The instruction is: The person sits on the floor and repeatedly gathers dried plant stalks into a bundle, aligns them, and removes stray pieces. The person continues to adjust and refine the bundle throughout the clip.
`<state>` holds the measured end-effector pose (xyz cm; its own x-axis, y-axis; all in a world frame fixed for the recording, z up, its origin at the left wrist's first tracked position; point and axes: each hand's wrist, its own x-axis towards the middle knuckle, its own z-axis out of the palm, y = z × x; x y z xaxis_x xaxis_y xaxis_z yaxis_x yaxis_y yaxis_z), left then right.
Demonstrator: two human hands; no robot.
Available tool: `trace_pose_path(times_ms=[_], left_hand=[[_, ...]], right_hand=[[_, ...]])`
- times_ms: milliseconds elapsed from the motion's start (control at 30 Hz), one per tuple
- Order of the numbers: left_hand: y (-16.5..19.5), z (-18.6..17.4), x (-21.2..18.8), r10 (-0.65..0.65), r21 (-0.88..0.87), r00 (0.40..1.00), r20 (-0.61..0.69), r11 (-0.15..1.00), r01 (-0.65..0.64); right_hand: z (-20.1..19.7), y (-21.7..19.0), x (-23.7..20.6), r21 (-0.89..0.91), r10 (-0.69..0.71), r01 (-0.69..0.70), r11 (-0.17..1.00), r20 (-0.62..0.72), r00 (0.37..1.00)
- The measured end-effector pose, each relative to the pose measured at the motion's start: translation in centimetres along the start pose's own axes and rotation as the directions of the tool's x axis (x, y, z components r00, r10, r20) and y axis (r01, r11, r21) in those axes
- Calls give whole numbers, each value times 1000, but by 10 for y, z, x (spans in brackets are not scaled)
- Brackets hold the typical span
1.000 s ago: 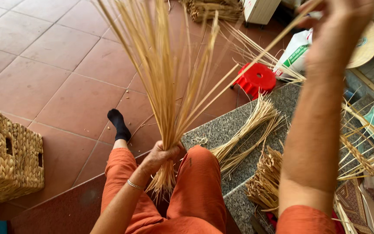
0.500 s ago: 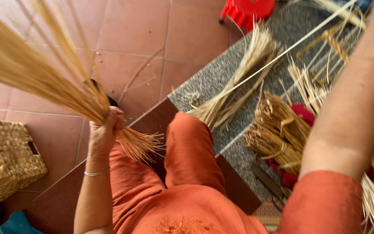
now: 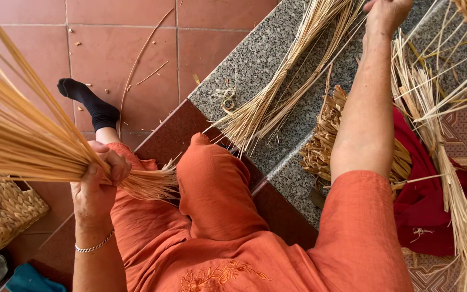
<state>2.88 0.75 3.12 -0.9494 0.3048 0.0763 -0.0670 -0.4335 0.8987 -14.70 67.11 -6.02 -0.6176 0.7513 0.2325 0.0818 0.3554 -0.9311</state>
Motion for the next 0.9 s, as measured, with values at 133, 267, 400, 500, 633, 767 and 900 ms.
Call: trace_pose_path(times_ms=[133,267,400,500,633,767,900], left_hand=[[-5,2,5,-31,-21,994,-108,999,29],[-15,1,8,-49,42,982,-184,997,58],[-24,-4,18,-55,344,964,-261,928,146],[-38,-6,37,-68,77,989,-132,994,79],[-47,-7,45,-4,-9,1000,-19,1000,4],[-44,-2,37,3,-38,1000,25,999,-2],[-36,2,25,37,-100,994,103,995,-26]], right_hand=[[3,22,-5,-9,148,-148,989,101,984],[16,9,-15,57,216,-233,971,212,953],[46,-57,-49,226,37,-157,961,459,888],[68,-140,-101,342,-160,-52,938,562,812],[67,-244,-190,422,-352,103,901,572,741],[67,-316,-258,572,-508,161,804,522,686],[75,-357,-293,583,-599,304,754,420,682]])
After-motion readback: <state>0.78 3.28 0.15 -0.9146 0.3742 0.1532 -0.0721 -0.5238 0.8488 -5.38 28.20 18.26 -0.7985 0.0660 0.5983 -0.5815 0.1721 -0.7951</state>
